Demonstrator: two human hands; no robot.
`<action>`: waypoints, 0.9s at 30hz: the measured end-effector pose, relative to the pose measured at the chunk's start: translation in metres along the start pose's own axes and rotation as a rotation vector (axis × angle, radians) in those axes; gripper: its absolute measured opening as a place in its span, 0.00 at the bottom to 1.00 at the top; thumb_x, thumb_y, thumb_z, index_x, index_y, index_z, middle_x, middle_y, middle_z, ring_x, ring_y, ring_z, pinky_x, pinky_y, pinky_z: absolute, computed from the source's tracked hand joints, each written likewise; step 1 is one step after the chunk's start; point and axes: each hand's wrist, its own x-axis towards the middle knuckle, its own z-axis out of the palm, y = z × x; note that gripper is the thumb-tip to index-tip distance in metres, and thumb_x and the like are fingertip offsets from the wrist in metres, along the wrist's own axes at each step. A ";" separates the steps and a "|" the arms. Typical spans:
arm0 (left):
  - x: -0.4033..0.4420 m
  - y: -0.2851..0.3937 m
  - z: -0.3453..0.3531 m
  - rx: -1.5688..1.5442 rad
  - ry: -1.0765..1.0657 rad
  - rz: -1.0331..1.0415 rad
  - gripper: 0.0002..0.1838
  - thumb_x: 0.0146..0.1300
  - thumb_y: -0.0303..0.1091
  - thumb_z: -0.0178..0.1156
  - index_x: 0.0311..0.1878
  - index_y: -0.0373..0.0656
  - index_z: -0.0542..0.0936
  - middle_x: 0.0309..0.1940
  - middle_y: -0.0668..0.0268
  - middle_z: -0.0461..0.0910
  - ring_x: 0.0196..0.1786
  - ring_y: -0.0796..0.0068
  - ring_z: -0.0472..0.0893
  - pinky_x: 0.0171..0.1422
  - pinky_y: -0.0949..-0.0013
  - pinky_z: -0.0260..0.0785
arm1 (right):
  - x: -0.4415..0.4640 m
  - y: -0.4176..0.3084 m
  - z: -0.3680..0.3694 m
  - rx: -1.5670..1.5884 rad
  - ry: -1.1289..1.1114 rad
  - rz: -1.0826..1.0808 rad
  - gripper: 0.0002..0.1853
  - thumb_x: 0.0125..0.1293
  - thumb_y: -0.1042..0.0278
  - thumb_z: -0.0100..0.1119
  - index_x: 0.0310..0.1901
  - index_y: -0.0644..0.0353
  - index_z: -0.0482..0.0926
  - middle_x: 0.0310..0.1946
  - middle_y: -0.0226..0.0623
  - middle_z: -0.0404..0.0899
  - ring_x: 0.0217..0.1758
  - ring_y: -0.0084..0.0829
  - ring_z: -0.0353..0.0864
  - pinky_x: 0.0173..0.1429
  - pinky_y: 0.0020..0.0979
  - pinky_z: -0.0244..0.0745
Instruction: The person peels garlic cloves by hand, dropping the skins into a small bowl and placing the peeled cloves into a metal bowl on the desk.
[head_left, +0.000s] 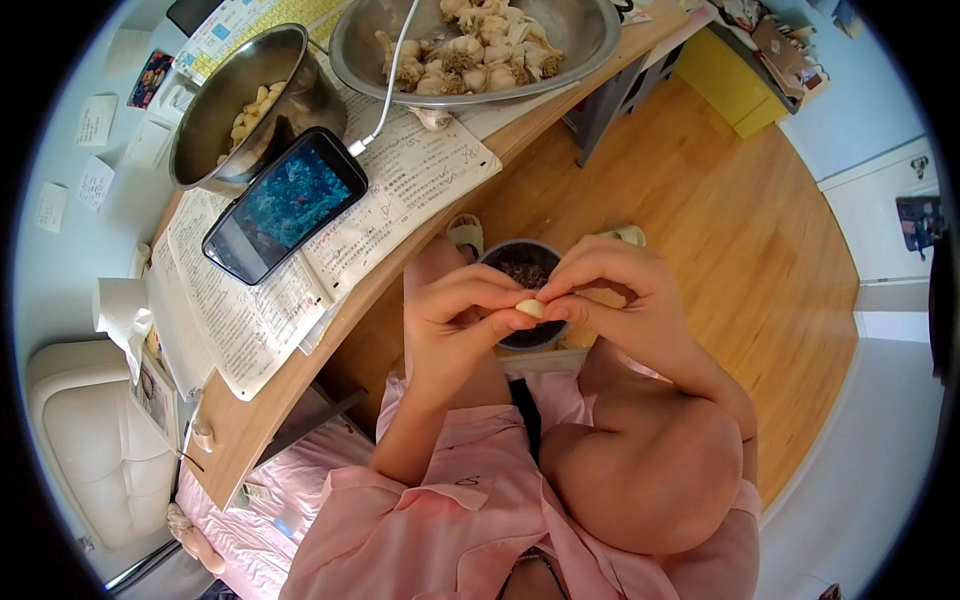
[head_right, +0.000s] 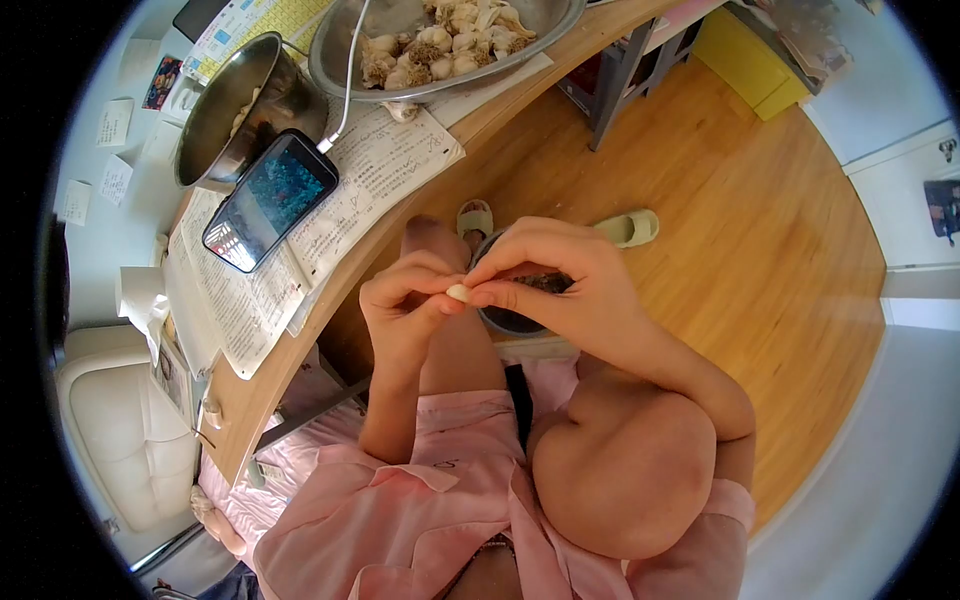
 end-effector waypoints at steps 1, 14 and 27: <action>0.000 0.000 0.000 -0.016 -0.015 -0.014 0.08 0.51 0.16 0.63 0.36 0.31 0.81 0.36 0.57 0.79 0.38 0.72 0.79 0.42 0.75 0.72 | 0.000 -0.001 -0.001 -0.022 0.002 -0.003 0.05 0.55 0.78 0.64 0.34 0.65 0.80 0.31 0.33 0.76 0.33 0.20 0.77 0.34 0.20 0.70; 0.002 0.000 -0.005 -0.257 -0.123 -0.182 0.08 0.54 0.16 0.61 0.39 0.30 0.80 0.37 0.59 0.79 0.40 0.73 0.79 0.45 0.74 0.72 | 0.001 -0.006 0.002 -0.299 -0.075 -0.061 0.04 0.57 0.77 0.59 0.34 0.61 0.75 0.30 0.35 0.73 0.31 0.28 0.73 0.35 0.25 0.68; 0.001 -0.007 -0.010 -0.356 -0.148 -0.142 0.06 0.59 0.20 0.58 0.39 0.28 0.78 0.38 0.55 0.78 0.41 0.69 0.80 0.46 0.71 0.73 | 0.002 -0.007 0.000 -0.238 -0.028 -0.124 0.12 0.50 0.78 0.66 0.39 0.61 0.81 0.32 0.33 0.75 0.32 0.25 0.76 0.34 0.23 0.71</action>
